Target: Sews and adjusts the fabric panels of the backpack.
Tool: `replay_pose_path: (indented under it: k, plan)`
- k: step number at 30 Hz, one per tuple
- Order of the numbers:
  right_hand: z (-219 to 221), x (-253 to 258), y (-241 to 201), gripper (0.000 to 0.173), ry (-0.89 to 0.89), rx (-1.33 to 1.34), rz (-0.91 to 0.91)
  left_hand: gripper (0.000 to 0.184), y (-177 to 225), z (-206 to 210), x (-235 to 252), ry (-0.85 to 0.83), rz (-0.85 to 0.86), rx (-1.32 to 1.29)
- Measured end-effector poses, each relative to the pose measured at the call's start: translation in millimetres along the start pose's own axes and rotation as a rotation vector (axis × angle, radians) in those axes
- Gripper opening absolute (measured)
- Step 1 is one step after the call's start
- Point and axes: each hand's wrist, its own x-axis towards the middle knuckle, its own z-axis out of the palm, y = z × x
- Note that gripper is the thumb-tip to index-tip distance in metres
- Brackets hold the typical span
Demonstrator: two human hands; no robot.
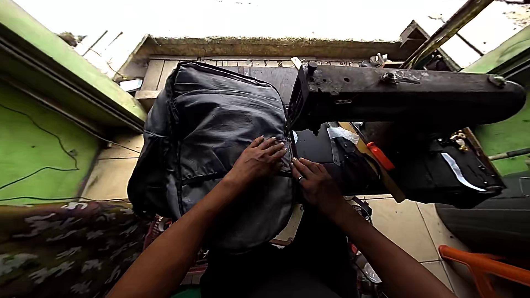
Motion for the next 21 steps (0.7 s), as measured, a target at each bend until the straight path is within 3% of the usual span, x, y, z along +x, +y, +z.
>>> replay_pose_path:
  k: [21]
  plan:
    - [10.1,42.0,2.7,0.035,-0.021,-0.099,0.088,0.045,-51.7,1.5,36.6,0.039,0.130,0.054]
